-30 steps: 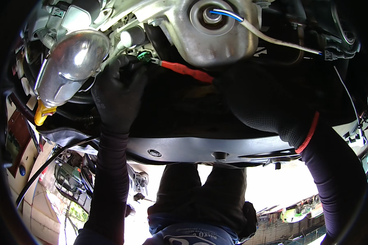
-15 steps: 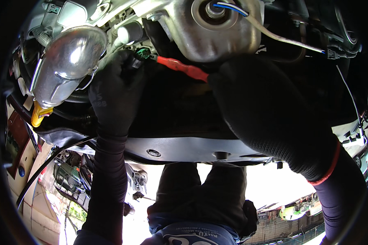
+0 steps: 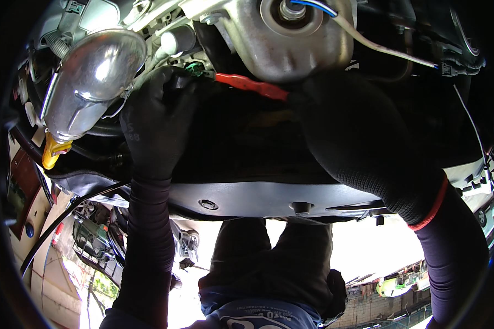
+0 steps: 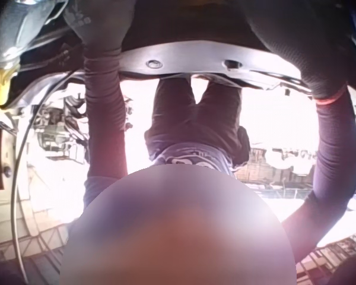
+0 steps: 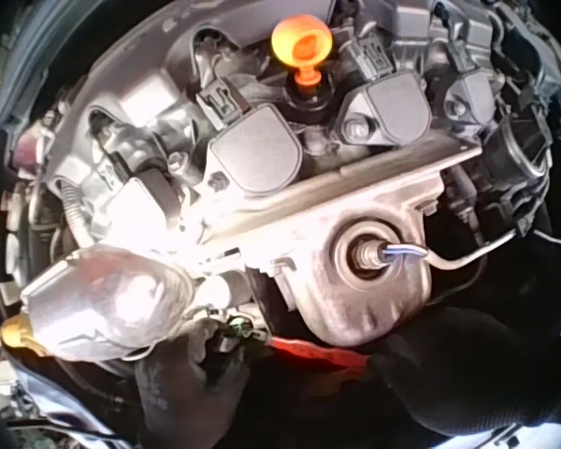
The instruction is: The person works under the hood of a red car, using a red pry bar to remove a black plastic engine cover. They then use a yellow work light to illuminate the engine bay and continue manipulating components with the pry bar.
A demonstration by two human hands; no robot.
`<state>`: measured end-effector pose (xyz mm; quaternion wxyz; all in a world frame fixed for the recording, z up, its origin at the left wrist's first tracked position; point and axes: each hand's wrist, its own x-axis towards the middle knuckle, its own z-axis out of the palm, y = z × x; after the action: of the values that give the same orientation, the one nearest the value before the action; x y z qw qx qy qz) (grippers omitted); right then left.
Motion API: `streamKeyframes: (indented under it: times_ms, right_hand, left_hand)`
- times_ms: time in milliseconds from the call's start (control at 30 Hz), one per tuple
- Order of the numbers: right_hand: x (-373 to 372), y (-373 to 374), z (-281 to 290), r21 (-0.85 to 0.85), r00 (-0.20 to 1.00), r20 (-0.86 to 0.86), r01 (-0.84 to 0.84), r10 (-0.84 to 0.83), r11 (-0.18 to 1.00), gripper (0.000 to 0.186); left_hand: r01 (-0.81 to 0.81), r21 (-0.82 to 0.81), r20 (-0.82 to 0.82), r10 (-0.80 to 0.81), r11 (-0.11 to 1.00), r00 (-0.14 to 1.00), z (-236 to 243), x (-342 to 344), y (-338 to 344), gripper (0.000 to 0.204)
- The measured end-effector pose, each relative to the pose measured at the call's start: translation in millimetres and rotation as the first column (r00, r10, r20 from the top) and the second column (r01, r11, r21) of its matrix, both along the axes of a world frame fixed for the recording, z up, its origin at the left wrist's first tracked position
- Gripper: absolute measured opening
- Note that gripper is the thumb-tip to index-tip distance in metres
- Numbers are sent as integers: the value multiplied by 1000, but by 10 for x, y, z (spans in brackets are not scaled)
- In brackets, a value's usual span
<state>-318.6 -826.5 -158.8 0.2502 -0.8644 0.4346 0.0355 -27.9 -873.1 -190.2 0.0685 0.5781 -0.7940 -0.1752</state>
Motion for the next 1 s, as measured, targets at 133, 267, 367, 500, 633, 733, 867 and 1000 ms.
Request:
streamKeyframes:
  times_ms: [133,267,367,500,633,733,867,1000]
  right_hand:
    - [-43,3,-19,12,1000,16,-9,8,1000,27]
    - [-38,-12,-107,-145,991,134,9,11,989,23]
    - [-59,15,-125,-90,987,157,51,-36,995,22]
    - [-99,-9,-142,87,985,161,49,-63,995,23]
    - [-108,-18,-137,217,981,127,116,-146,969,23]
    - [-91,-6,-171,181,971,169,137,-168,974,22]
    - [-75,8,-218,-57,975,213,68,-55,996,14]
    - [-106,3,-81,55,981,167,88,-96,995,21]
  left_hand:
    - [-15,18,10,15,1000,1000,15,-13,0,35]
    - [-37,53,60,34,998,998,9,-15,-5,36]
    - [-20,26,26,19,999,999,-1,-14,-1,34]
    - [-37,48,19,36,998,999,2,-12,-9,34]
    - [-45,56,10,44,997,999,-9,-19,1,34]
    - [-31,19,19,31,999,999,-15,5,16,36]
    - [-36,-39,8,36,999,999,-59,36,12,40]
    - [-56,-31,28,57,998,998,-48,34,8,41]
